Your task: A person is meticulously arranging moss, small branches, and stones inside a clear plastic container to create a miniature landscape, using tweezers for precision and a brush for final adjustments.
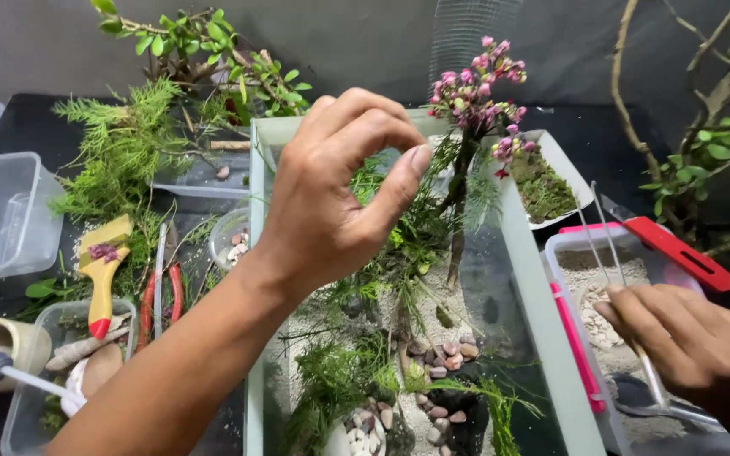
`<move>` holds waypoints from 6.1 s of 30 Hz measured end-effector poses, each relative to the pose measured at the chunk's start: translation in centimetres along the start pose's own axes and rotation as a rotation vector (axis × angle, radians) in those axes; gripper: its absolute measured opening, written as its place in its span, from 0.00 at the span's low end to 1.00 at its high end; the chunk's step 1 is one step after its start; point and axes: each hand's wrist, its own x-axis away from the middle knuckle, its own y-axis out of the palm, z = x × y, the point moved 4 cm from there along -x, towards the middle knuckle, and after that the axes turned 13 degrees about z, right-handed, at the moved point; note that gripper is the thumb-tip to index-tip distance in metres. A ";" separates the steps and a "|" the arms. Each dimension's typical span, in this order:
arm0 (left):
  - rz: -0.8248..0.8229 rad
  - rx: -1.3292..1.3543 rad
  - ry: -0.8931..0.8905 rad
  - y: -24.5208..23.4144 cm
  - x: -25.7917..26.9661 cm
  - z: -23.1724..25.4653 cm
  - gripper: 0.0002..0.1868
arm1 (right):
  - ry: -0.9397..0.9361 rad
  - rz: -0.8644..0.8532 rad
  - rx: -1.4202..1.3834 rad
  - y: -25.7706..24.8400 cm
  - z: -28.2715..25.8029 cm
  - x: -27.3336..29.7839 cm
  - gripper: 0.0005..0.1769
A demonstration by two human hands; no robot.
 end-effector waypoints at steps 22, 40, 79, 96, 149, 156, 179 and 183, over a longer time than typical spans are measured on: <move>-0.001 0.004 0.057 -0.1 0.3 -0.1 0.07 | -0.070 -0.720 0.035 5.9 0.4 5.6 0.19; -0.040 0.002 0.036 0.4 0.1 -0.7 0.06 | -0.103 -1.191 0.011 5.7 -0.3 2.3 0.12; 0.006 0.049 -0.082 0.0 -1.6 -1.8 0.05 | 1.072 -1.542 0.049 35.5 20.7 3.8 0.17; 0.003 0.040 -0.085 -0.1 -1.7 -1.7 0.05 | 1.587 -1.068 -0.261 30.8 21.2 2.2 0.22; 0.101 -0.020 -0.081 -1.1 -0.8 -0.5 0.09 | 1.236 -0.114 -0.590 12.4 24.3 26.0 0.29; 0.245 0.038 -0.213 -2.6 -1.4 0.8 0.09 | 1.272 -0.212 -0.794 5.1 16.8 4.4 0.20; 0.116 0.746 -1.460 -5.4 1.8 0.6 0.41 | 0.690 -0.445 -0.763 3.7 4.0 -26.4 0.18; 0.041 0.615 -1.275 -5.5 3.1 -0.9 0.51 | 0.649 -0.064 -0.635 0.4 4.0 -24.1 0.15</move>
